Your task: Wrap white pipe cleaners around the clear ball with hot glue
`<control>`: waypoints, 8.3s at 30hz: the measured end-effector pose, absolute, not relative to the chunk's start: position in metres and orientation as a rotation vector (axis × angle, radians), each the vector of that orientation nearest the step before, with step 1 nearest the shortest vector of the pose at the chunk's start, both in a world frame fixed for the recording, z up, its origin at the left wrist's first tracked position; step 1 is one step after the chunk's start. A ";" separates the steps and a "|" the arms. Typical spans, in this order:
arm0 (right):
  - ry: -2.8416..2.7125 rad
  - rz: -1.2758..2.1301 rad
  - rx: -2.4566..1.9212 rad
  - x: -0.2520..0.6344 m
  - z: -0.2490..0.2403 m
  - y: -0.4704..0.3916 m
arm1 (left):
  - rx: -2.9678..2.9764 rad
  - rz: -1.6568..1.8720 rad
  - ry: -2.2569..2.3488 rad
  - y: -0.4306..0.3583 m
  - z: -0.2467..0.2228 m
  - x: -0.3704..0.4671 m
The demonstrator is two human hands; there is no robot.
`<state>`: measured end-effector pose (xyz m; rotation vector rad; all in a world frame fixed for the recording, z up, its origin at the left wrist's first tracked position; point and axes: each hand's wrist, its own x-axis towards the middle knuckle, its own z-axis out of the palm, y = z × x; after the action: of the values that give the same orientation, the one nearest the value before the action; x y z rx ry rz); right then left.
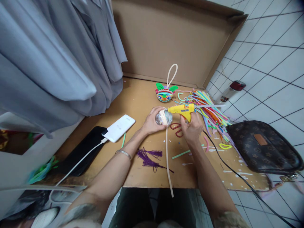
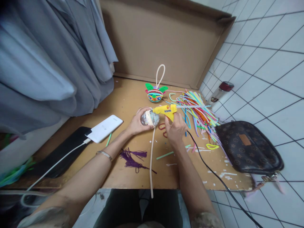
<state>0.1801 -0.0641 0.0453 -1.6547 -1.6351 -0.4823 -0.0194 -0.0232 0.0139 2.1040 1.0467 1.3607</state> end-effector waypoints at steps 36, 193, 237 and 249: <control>-1.620 -0.614 -1.497 0.182 0.044 -0.063 | 2.106 1.393 0.998 -0.022 0.012 -0.019; -1.847 0.045 -1.923 0.152 0.029 -0.064 | 2.055 1.481 1.109 -0.019 0.010 -0.020; -1.975 -0.247 -0.967 0.157 0.020 -0.068 | 2.140 1.408 0.972 -0.019 0.010 -0.022; -1.947 -0.430 -0.836 0.157 0.018 -0.063 | 2.183 1.389 0.953 -0.021 0.008 -0.020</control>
<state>0.1568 -0.0630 0.0181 -0.8365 -1.9469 -0.4298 -0.0202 -0.0206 0.0079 2.1831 0.9527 1.3887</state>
